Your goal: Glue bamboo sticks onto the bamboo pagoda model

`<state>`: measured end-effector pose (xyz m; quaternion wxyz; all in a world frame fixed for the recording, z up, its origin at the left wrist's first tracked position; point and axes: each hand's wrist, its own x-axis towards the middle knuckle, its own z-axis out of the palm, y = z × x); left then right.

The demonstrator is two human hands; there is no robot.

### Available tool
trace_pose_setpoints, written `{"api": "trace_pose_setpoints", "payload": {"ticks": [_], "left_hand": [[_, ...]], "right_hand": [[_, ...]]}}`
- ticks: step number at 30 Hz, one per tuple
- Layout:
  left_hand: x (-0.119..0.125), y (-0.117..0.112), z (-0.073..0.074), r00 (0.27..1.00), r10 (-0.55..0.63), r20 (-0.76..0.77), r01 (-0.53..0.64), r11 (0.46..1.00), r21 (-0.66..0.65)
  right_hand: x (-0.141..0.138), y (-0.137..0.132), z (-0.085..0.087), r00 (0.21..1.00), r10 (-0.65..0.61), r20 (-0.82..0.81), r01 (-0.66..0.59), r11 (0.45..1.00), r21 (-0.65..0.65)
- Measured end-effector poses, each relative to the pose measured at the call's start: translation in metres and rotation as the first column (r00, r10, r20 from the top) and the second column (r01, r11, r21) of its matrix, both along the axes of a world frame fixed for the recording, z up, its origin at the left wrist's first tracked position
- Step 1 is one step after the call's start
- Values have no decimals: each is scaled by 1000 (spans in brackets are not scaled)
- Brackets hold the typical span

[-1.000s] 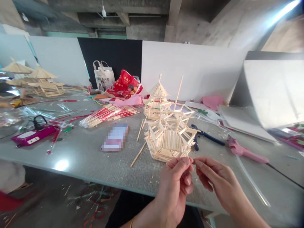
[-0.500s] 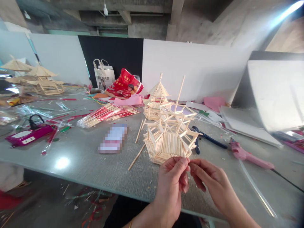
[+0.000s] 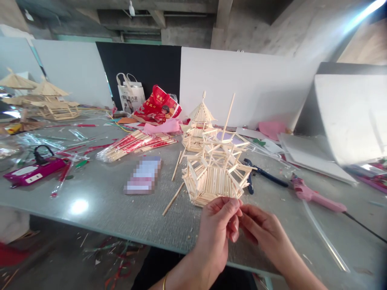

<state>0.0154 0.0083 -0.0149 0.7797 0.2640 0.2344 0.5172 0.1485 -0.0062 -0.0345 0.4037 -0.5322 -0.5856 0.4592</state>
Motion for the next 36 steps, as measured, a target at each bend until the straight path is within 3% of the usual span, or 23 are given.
{"api": "trace_pose_setpoints", "payload": {"ticks": [11, 36], "left_hand": [[0, -1, 0, 980, -51, 192, 70, 993, -93], [-3, -2, -2, 968, -44, 248, 78, 988, -131]], "right_hand": [[1, -3, 0, 998, 55, 36, -55, 998, -4], [4, -3, -3, 994, 68, 82, -70, 997, 26]]}}
